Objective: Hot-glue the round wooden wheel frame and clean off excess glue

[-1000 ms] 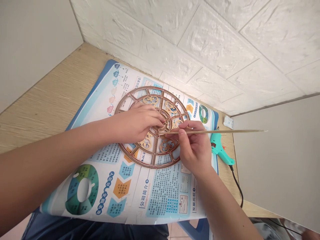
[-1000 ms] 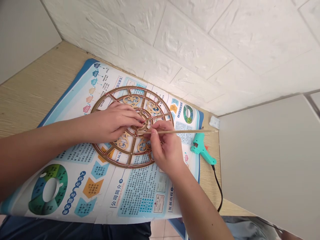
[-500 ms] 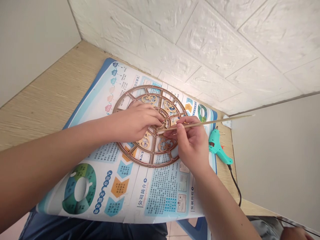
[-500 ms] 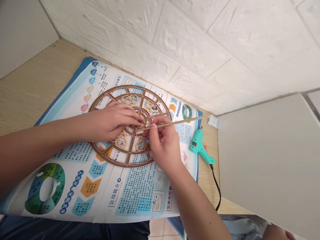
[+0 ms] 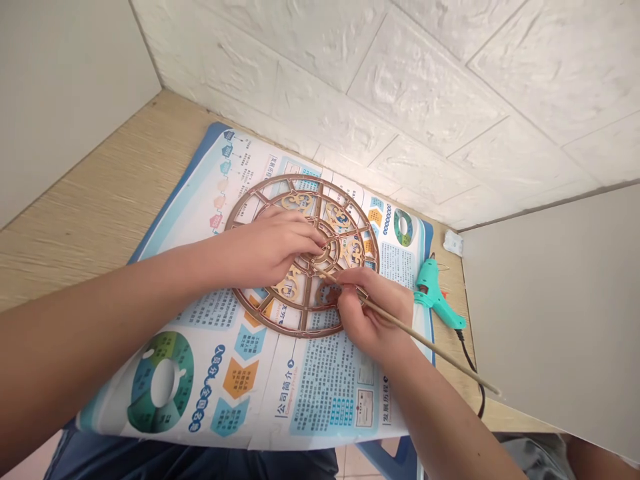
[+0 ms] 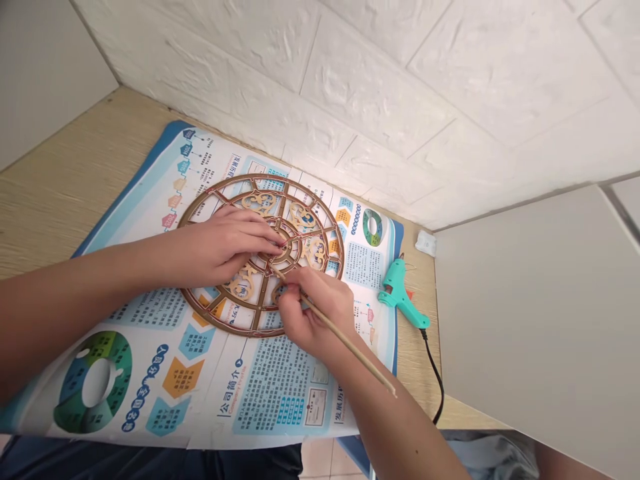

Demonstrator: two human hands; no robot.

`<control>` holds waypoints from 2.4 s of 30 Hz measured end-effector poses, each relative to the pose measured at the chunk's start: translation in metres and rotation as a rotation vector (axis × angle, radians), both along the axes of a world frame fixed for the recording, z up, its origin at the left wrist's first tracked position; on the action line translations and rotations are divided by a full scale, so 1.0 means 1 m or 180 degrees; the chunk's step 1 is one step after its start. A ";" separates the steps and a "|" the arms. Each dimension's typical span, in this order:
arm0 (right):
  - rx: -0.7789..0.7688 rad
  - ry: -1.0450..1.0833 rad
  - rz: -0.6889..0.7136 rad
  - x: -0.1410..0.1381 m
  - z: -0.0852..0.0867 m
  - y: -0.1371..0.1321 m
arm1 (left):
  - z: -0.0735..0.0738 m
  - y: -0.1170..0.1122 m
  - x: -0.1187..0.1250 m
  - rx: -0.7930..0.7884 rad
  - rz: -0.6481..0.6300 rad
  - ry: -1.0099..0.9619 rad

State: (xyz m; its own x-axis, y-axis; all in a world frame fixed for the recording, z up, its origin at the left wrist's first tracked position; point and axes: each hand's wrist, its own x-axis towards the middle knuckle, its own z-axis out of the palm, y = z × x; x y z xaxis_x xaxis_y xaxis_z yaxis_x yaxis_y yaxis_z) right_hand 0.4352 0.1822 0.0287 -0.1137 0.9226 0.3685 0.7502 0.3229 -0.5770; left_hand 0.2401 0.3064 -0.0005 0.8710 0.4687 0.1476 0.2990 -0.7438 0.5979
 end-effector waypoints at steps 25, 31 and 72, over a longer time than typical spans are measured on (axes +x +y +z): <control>-0.1119 0.2244 -0.0581 0.013 -0.006 0.022 | -0.002 0.000 0.001 0.0071 -0.0019 -0.0029; -0.1166 0.2325 -0.0529 0.013 -0.005 0.023 | -0.003 -0.002 0.001 0.0200 0.0000 -0.0007; -0.0886 0.1637 0.0126 0.024 -0.007 0.016 | -0.003 -0.002 -0.005 0.0622 0.0176 -0.0006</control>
